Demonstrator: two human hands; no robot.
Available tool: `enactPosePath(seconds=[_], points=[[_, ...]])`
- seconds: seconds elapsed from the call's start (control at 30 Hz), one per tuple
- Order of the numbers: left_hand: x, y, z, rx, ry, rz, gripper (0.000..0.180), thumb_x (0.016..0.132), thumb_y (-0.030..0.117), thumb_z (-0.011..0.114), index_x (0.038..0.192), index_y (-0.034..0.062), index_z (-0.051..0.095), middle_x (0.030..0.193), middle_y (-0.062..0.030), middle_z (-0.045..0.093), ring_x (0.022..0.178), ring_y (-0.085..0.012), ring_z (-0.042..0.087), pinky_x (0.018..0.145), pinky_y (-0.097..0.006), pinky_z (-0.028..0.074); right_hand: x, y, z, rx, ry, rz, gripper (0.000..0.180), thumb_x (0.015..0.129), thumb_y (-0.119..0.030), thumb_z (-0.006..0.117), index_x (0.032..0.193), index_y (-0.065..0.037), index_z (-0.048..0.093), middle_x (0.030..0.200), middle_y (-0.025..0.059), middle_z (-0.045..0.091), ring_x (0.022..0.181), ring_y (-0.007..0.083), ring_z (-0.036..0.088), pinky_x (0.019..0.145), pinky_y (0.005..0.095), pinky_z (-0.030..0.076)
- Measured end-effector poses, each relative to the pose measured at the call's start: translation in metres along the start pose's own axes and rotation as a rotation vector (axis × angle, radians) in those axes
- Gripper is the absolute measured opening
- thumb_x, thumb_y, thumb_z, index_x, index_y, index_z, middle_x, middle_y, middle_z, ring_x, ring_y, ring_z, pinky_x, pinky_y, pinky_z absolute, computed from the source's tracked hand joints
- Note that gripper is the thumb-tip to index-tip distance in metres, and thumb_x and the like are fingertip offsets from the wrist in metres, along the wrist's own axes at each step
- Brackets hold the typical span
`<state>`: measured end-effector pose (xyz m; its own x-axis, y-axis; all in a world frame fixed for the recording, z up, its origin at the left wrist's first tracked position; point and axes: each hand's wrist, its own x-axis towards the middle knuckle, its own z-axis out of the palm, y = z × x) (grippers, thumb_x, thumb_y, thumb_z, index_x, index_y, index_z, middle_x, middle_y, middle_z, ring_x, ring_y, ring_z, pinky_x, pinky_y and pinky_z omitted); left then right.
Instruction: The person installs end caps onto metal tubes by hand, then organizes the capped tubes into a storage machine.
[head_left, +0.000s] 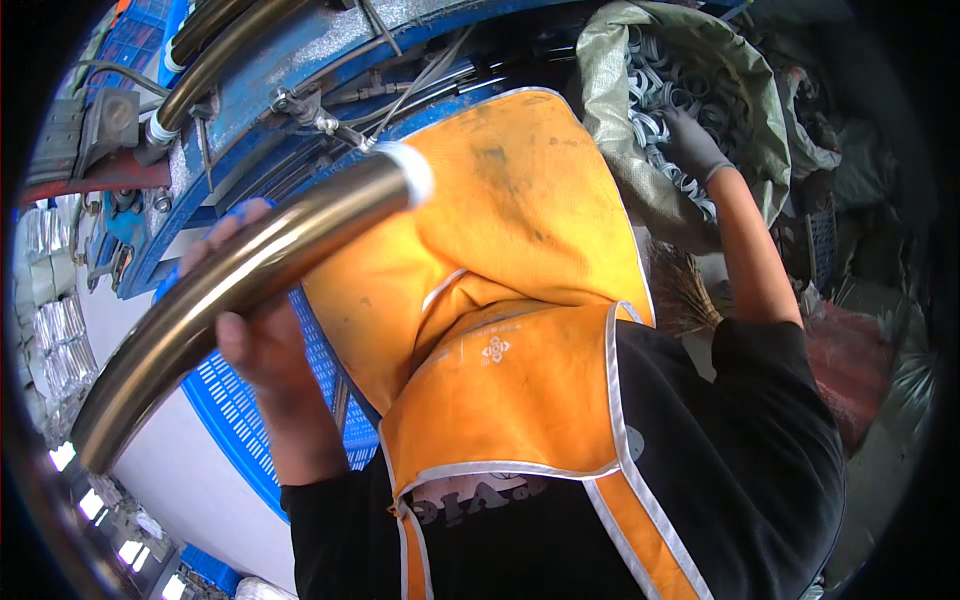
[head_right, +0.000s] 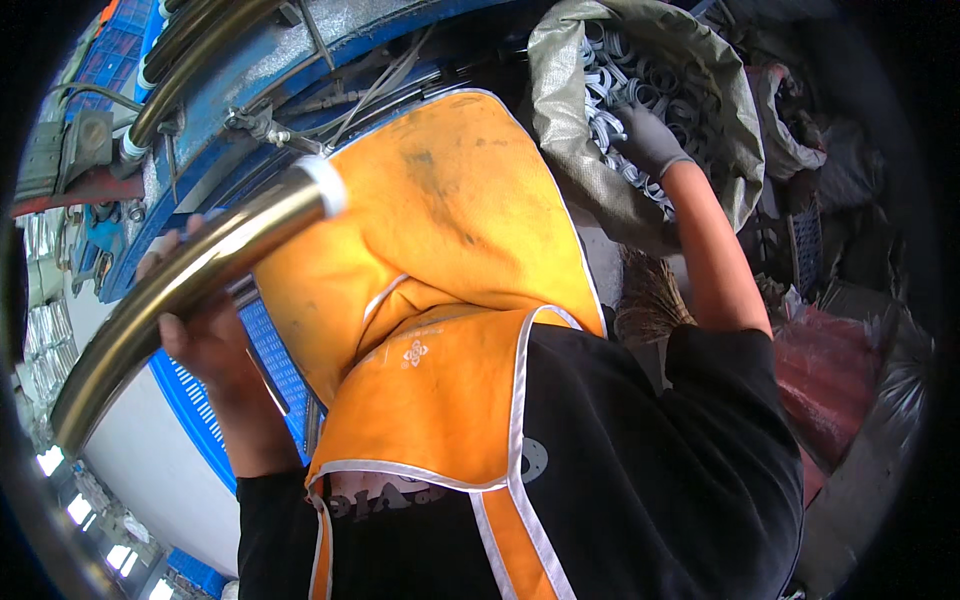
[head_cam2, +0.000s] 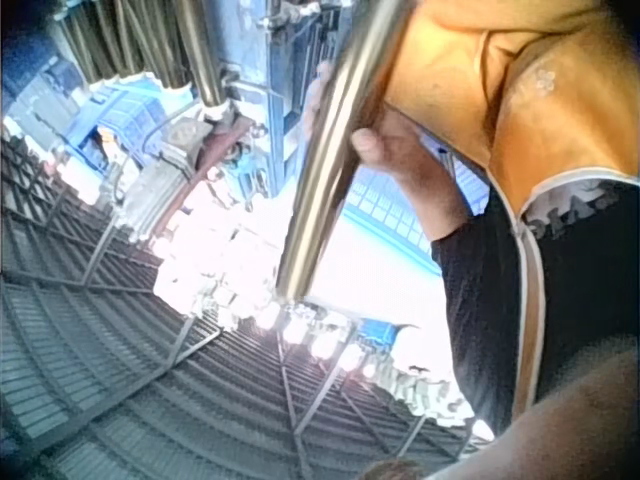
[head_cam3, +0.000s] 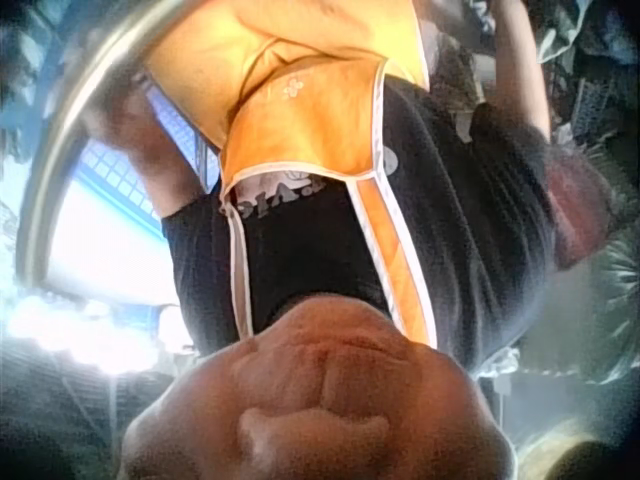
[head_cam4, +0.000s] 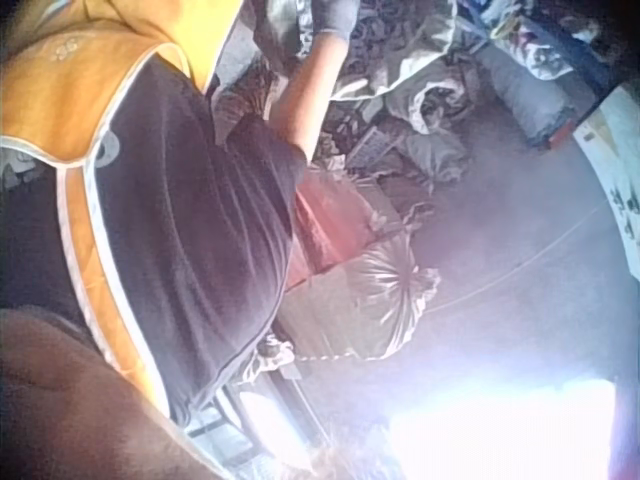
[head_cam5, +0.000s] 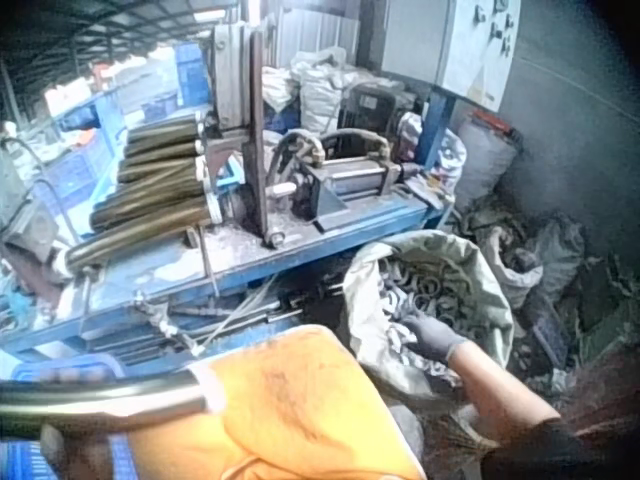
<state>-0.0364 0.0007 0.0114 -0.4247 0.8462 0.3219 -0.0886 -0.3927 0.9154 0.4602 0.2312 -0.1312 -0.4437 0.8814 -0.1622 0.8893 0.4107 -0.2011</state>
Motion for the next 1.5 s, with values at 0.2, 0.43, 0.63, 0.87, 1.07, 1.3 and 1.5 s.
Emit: enactPosePath(seconds=[0.2,0.43,0.63,0.87,1.07,1.3,1.5], points=[[0.024,0.024,-0.042,0.295,-0.009,0.198,0.054,0.093,0.021,0.062,0.139,-0.0025,0.043,0.129,-0.0191,0.059,0.125,-0.0368,0.056,0.114,-0.052,0.037,-0.019,0.079,0.053,-0.259,-0.388,0.116,0.029,0.086,-0.023,0.061,0.109,-0.008,0.071,0.102,0.021,0.07,0.096,0.0386,0.068,0.086,0.0447,0.053],[0.01,0.039,-0.052,1.065,0.066,-0.156,0.056,0.076,0.013,0.085,0.123,-0.0029,0.059,0.114,-0.0118,0.065,0.103,-0.021,0.064,0.093,-0.033,0.048,-0.022,0.007,-0.042,1.315,-0.132,0.449,0.04,0.102,-0.039,0.056,0.124,-0.007,0.063,0.115,0.0014,0.068,0.095,0.0149,0.065,0.084,0.0321,0.053],[-0.004,0.031,-0.007,1.166,-0.326,-0.17,0.055,0.072,0.014,0.08,0.121,0.002,0.06,0.113,-0.0189,0.065,0.104,-0.0359,0.065,0.091,-0.039,0.05,-0.028,-0.092,-0.069,2.244,-0.124,-0.023,0.057,0.105,-0.041,0.048,0.145,-0.002,0.042,0.146,0.0217,0.048,0.134,0.0354,0.049,0.104,0.041,0.052],[-0.019,0.023,0.019,1.066,-0.55,-0.377,0.056,0.071,0.015,0.08,0.122,0.0013,0.06,0.11,-0.0204,0.067,0.103,-0.0353,0.067,0.089,-0.038,0.052,-0.034,-0.173,-0.067,1.812,-0.076,0.033,0.053,0.099,-0.037,0.062,0.137,-0.002,0.048,0.128,0.0118,0.06,0.12,0.0217,0.059,0.098,0.0338,0.051],[-0.029,0.013,0.014,1.069,-0.645,-0.438,0.058,0.071,0.017,0.08,0.123,0.0001,0.06,0.112,-0.0214,0.067,0.105,-0.0368,0.066,0.089,-0.039,0.052,-0.042,-0.21,-0.094,0.898,-0.057,-0.284,0.078,0.073,-0.011,0.085,0.14,0.0,0.047,0.127,0.0103,0.059,0.123,0.0192,0.056,0.108,0.0322,0.043],[-0.034,0.011,0.015,1.077,-0.765,-0.478,0.059,0.071,0.02,0.08,0.124,0.0007,0.06,0.113,-0.0203,0.068,0.106,-0.0353,0.066,0.09,-0.039,0.052,-0.038,-0.195,-0.084,1.04,-0.132,-0.406,0.079,0.074,-0.04,0.084,0.135,-0.001,0.053,0.123,0.0101,0.057,0.112,0.02,0.057,0.1,0.0326,0.044],[-0.044,-0.002,0.018,1.085,-0.774,-0.485,0.06,0.07,0.022,0.081,0.124,0.0025,0.061,0.112,-0.0199,0.068,0.105,-0.0351,0.066,0.089,-0.04,0.052,-0.039,-0.205,-0.076,0.91,0.048,-0.627,0.053,0.096,-0.041,0.055,0.127,0.001,0.053,0.118,0.0153,0.056,0.108,0.0268,0.057,0.097,0.0365,0.044]])
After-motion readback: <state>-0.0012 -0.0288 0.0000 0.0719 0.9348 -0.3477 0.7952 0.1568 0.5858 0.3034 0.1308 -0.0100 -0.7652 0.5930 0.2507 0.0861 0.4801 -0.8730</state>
